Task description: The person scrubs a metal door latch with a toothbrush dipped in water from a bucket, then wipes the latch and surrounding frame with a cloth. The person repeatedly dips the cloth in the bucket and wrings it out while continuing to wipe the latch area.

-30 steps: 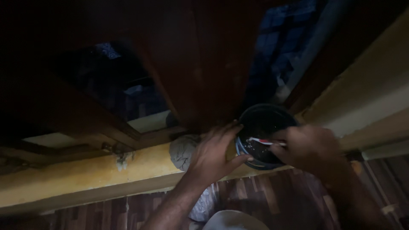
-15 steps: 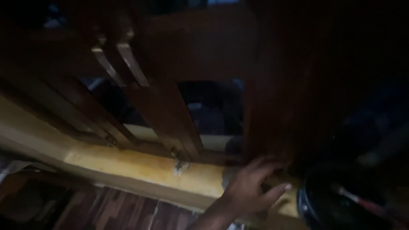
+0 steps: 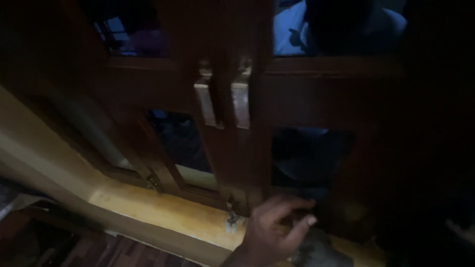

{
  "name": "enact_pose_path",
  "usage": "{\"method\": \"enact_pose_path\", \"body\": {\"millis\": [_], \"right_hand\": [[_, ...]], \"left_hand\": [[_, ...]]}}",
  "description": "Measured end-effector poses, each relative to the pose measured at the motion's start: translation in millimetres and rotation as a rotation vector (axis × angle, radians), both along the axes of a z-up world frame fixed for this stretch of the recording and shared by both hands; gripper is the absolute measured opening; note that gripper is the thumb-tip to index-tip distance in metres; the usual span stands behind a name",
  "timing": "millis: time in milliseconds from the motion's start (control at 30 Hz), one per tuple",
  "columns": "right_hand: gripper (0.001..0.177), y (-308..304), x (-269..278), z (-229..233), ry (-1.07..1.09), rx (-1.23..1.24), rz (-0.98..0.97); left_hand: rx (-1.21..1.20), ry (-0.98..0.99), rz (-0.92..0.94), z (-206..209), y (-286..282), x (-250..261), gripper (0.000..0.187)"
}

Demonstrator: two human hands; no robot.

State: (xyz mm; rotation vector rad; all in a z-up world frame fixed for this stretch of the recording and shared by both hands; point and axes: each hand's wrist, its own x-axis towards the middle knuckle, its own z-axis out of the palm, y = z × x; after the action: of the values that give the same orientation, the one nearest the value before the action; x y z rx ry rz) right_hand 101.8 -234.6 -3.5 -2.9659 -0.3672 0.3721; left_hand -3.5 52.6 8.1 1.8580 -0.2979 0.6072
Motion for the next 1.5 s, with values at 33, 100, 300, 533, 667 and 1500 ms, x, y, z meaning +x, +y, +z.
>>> {"method": "enact_pose_path", "body": {"millis": [33, 100, 300, 533, 667, 1500], "right_hand": [[0.04, 6, -5, -4, 0.002, 0.01, -0.016], [0.041, 16, -14, -7, -0.018, 0.05, -0.057], [0.042, 69, -60, -27, -0.067, 0.373, -0.142], [0.04, 184, -106, -31, -0.195, 1.245, -0.224], [0.039, 218, -98, -6, -0.151, 1.456, -0.286], [0.031, 189, -29, 99, 0.163, 1.097, 0.157]], "left_hand": [[-0.004, 0.016, 0.016, 3, 12, -3, 0.027], [0.016, -0.115, 0.042, 10, 39, -5, 0.025], [-0.102, -0.208, 0.079, 25, 111, -1, 0.019], [-0.131, -0.271, 0.153, 51, 155, 13, 0.031], [-0.23, -0.196, 0.176, 63, 154, 18, 0.041], [0.042, -0.312, 0.319, 80, 159, 32, 0.031]]}}
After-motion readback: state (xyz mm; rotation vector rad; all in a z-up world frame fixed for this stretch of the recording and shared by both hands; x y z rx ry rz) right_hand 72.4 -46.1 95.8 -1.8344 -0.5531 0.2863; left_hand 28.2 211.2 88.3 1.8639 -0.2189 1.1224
